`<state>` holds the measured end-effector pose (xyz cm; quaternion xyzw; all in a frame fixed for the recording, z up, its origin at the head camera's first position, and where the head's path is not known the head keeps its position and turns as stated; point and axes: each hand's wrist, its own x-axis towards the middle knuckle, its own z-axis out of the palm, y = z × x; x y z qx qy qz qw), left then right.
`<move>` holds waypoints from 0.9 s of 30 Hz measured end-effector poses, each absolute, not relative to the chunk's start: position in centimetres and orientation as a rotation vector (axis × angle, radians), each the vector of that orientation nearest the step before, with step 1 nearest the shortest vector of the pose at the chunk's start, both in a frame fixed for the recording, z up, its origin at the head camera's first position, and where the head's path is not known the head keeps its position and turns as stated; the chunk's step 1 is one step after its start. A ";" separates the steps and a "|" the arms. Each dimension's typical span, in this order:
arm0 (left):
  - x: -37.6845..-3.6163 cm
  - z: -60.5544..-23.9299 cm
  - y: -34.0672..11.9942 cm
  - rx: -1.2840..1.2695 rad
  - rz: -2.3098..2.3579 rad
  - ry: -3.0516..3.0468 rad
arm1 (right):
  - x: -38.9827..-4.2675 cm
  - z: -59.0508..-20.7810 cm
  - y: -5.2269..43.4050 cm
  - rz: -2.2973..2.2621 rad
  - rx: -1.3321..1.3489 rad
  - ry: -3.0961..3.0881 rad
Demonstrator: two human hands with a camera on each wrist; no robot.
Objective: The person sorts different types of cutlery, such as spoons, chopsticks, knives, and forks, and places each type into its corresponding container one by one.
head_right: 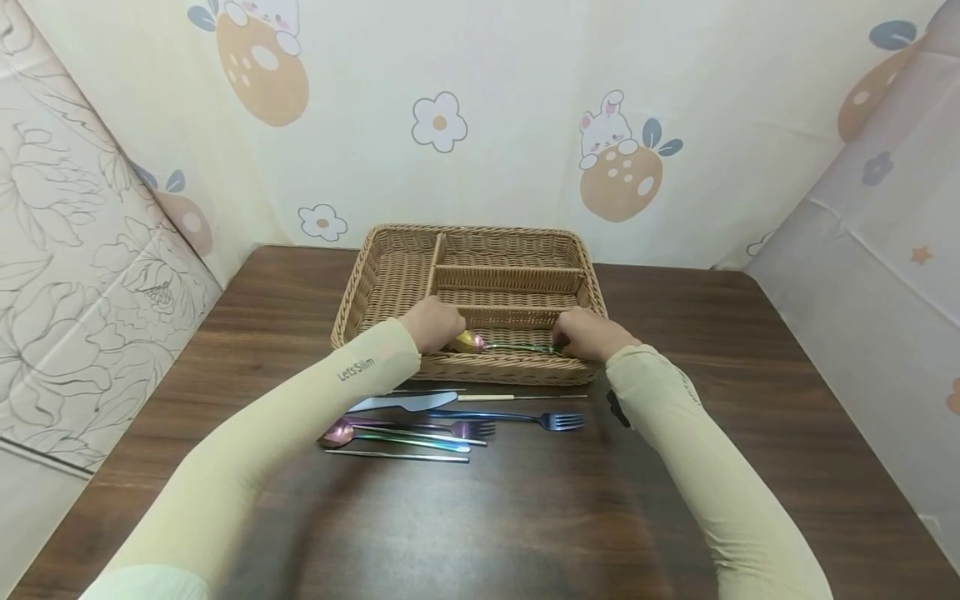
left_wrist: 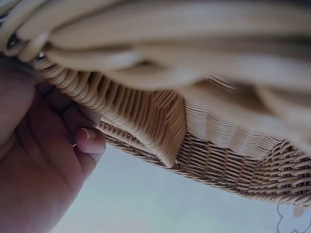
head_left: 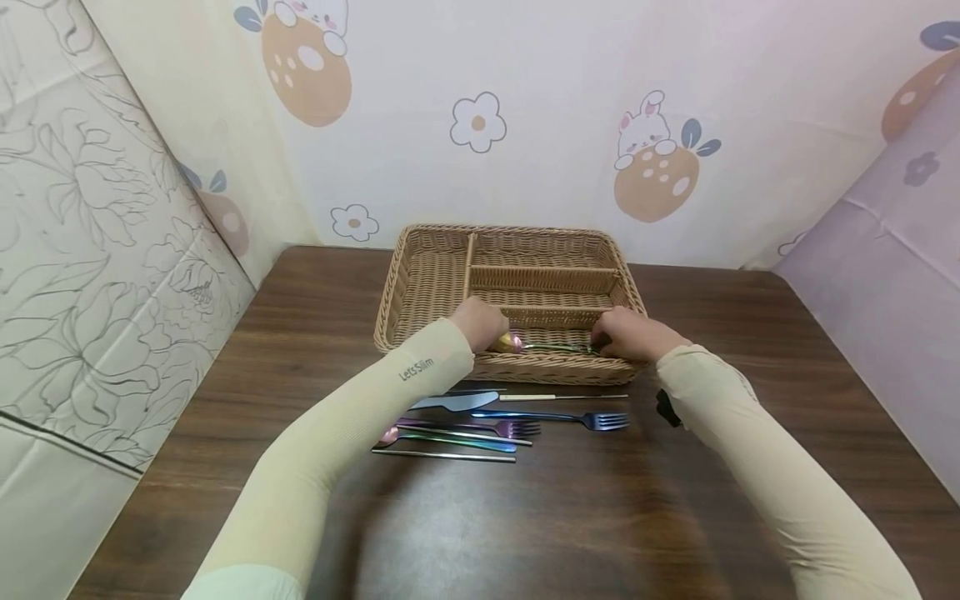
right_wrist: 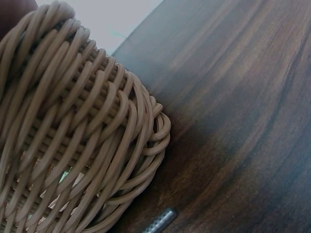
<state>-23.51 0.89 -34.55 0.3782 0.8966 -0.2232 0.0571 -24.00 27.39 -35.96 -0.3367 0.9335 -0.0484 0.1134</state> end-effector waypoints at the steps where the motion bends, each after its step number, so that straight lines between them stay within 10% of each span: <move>1: -23.4 -34.5 0.9 1.143 -0.679 2.718 | -24.0 -35.9 27.4 -0.141 -0.984 2.739; 27: -18.2 -30.3 -5.6 1.444 -0.397 2.978 | -21.9 -32.9 26.5 -0.144 -1.097 2.905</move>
